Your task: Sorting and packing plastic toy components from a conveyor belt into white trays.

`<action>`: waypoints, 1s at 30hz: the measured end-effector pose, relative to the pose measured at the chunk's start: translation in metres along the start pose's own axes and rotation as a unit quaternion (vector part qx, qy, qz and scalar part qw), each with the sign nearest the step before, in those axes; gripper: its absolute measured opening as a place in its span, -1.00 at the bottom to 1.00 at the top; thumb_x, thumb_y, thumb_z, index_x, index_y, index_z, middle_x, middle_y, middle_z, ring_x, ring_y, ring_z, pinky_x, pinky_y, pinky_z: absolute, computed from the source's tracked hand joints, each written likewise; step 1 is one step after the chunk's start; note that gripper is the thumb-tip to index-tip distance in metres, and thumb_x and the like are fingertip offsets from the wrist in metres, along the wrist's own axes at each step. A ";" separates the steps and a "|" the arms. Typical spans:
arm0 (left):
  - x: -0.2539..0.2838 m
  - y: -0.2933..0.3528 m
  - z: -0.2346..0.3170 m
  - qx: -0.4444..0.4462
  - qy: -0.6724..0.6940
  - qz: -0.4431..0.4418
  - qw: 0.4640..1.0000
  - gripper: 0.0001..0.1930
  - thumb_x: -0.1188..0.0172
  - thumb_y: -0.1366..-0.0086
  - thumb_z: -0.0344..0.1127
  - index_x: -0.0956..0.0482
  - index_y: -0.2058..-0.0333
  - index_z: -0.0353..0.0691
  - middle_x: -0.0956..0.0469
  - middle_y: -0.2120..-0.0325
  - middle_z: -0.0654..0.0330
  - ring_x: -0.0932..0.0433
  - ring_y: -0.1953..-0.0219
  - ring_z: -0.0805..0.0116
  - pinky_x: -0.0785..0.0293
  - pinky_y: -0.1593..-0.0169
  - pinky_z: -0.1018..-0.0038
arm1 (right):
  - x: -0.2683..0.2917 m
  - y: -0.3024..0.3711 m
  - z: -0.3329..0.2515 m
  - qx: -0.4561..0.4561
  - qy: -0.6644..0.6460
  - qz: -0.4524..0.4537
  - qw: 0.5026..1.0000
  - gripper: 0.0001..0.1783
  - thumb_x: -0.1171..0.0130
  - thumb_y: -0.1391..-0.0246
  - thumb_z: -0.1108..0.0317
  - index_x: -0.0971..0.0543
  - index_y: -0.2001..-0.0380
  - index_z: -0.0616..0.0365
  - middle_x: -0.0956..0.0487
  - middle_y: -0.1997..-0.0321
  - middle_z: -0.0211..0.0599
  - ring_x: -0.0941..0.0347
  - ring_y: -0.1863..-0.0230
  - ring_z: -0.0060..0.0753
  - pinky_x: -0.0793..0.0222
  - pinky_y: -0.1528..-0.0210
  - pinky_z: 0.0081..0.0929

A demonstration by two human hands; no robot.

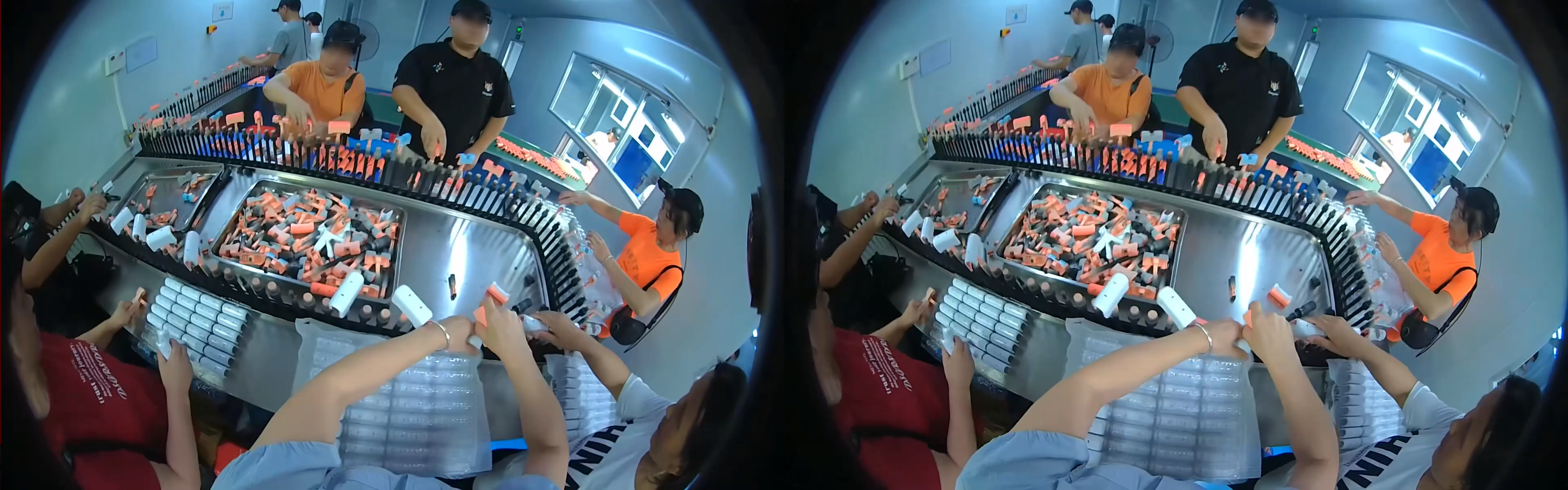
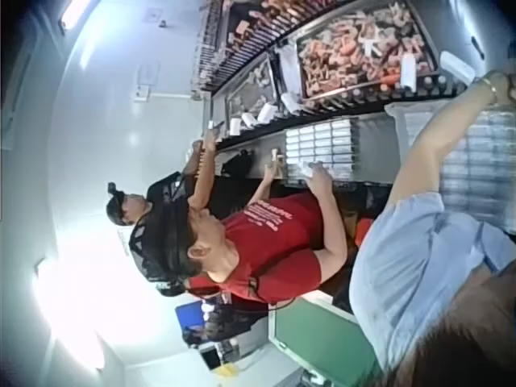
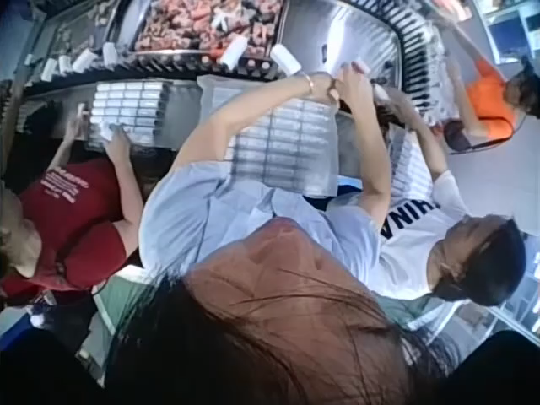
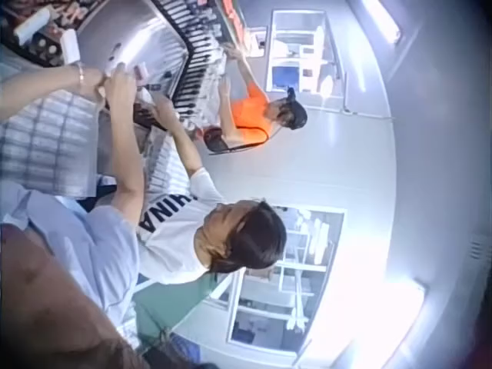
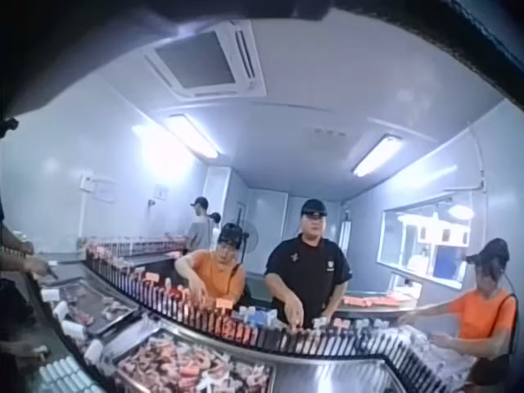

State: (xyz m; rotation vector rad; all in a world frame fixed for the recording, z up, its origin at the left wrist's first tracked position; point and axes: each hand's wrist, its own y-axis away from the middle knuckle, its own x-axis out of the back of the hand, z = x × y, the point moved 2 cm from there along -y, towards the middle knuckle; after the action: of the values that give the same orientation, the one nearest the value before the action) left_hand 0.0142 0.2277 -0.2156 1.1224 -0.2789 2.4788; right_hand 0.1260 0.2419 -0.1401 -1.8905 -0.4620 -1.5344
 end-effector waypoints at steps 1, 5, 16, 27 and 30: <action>0.005 0.004 -0.007 -0.010 -0.014 0.009 1.000 -0.59 -0.24 0.10 -0.06 -0.56 0.40 -0.32 -0.55 0.45 -0.06 -0.53 0.32 0.01 -0.44 0.19 0.28 | -0.001 -0.004 -0.005 0.020 -0.014 0.005 1.000 -0.70 -0.14 0.19 0.31 -0.38 0.34 0.16 -0.49 0.63 0.05 -0.48 0.51 0.13 -0.40 0.47 -0.02; 0.019 0.027 -0.018 0.005 -0.032 0.039 0.999 -0.62 -0.25 0.11 -0.10 -0.56 0.39 -0.31 -0.54 0.45 -0.06 -0.52 0.31 0.01 -0.41 0.17 0.23 | -0.003 -0.017 -0.023 0.053 -0.007 -0.032 0.998 -0.72 -0.13 0.15 0.29 -0.39 0.33 0.15 -0.50 0.62 0.02 -0.49 0.52 0.10 -0.40 0.48 -0.05; 0.080 0.111 -0.039 0.032 -0.049 -0.008 0.998 -0.61 -0.22 0.04 -0.12 -0.52 0.28 -0.28 -0.54 0.36 0.01 -0.51 0.25 0.06 -0.42 0.15 0.27 | 0.127 -0.091 -0.055 -0.033 -0.025 0.029 0.999 -0.53 -0.12 0.05 0.12 -0.38 0.15 0.25 -0.53 0.45 0.00 -0.52 0.39 -0.12 -0.39 0.36 -0.32; 0.069 0.202 -0.031 0.094 -0.009 0.063 0.994 -0.58 -0.17 -0.09 0.06 -0.43 0.34 -0.22 -0.53 0.54 -0.01 -0.53 0.42 -0.03 -0.42 0.32 0.17 | 0.014 -0.164 -0.043 0.012 -0.099 -0.126 0.987 -0.50 -0.13 0.11 0.00 -0.46 0.32 0.28 -0.54 0.37 0.14 -0.49 0.24 0.03 -0.35 0.20 -0.18; 0.054 0.185 -0.027 0.044 -0.023 0.056 0.997 -0.58 -0.14 -0.10 0.08 -0.44 0.32 -0.19 -0.53 0.53 -0.01 -0.53 0.41 -0.02 -0.43 0.31 0.18 | -0.014 -0.171 -0.006 -0.001 -0.006 -0.161 0.987 -0.45 -0.15 0.14 -0.01 -0.49 0.33 0.36 -0.54 0.34 0.17 -0.47 0.22 0.09 -0.36 0.16 -0.18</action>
State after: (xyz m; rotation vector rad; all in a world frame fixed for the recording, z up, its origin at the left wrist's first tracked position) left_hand -0.1171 0.0860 -0.1951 1.2338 -0.2533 2.5872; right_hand 0.0092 0.3642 -0.1081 -1.8957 -0.8029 -1.7274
